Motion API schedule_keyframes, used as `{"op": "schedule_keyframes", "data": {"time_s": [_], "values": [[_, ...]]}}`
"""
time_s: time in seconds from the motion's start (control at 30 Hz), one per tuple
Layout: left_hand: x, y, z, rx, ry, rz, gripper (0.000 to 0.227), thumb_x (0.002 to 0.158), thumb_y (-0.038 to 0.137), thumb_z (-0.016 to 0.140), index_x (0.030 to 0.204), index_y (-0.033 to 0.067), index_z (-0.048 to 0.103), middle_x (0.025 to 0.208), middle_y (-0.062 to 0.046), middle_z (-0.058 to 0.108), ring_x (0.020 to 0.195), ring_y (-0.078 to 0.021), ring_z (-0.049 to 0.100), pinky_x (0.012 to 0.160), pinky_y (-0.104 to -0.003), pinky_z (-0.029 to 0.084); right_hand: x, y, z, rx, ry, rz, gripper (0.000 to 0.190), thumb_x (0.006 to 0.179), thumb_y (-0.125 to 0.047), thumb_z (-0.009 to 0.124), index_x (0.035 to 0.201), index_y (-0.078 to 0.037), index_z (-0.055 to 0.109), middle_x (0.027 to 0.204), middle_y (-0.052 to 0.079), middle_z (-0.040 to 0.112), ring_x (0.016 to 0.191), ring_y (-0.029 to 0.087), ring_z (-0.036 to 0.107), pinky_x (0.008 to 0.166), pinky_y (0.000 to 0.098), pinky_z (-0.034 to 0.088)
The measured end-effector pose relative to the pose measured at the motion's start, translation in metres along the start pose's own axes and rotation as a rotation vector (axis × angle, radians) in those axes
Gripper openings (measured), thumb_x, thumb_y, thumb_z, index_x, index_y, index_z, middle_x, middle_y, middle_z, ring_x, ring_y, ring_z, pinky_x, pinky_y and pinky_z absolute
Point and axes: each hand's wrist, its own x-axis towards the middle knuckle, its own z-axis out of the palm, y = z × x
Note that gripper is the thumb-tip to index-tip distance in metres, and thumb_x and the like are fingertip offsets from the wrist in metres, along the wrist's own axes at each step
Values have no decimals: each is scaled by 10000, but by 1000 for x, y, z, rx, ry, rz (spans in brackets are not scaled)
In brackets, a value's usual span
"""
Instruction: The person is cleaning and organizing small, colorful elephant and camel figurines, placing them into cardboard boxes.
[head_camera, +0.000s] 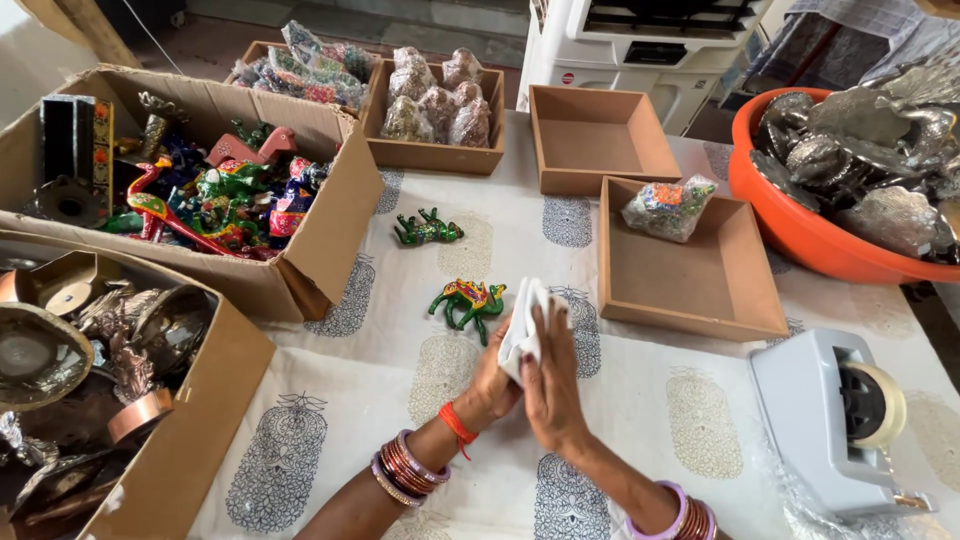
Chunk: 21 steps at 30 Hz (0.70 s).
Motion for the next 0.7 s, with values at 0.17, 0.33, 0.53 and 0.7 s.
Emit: {"op": "schedule_keyframes", "data": {"time_s": [0.17,0.33,0.53,0.7], "values": [[-6,-17,3,162,-288,-4,465,1097,99,555,1556,39,511,1302,-43,645,1058,-108,607,927,-274,513,1,92,13,471,74,342,601,1118,-385,249,1574,-9,358,1601,248,422,1492,384,409,1234,417,322],[-6,4,11,34,-178,31,512,1046,111,528,1552,69,463,1407,-55,628,1156,-140,610,987,-285,509,7,12,-6,561,52,207,669,1100,-418,242,1613,5,165,1685,243,221,1565,373,228,1245,431,207],[-5,9,12,29,19,92,534,1017,141,441,1550,164,414,1478,-40,571,1281,-178,585,1095,-317,461,-3,-1,0,191,-103,67,691,1106,-449,205,1636,-10,140,1731,249,114,1613,388,34,1271,512,47],[-23,-2,29,203,-242,64,480,1071,83,458,1550,79,433,1507,-70,519,1343,-159,512,1141,-320,418,-8,91,17,668,9,327,729,1084,-474,248,1644,-7,214,1642,259,353,1506,413,363,1228,481,298]]}}
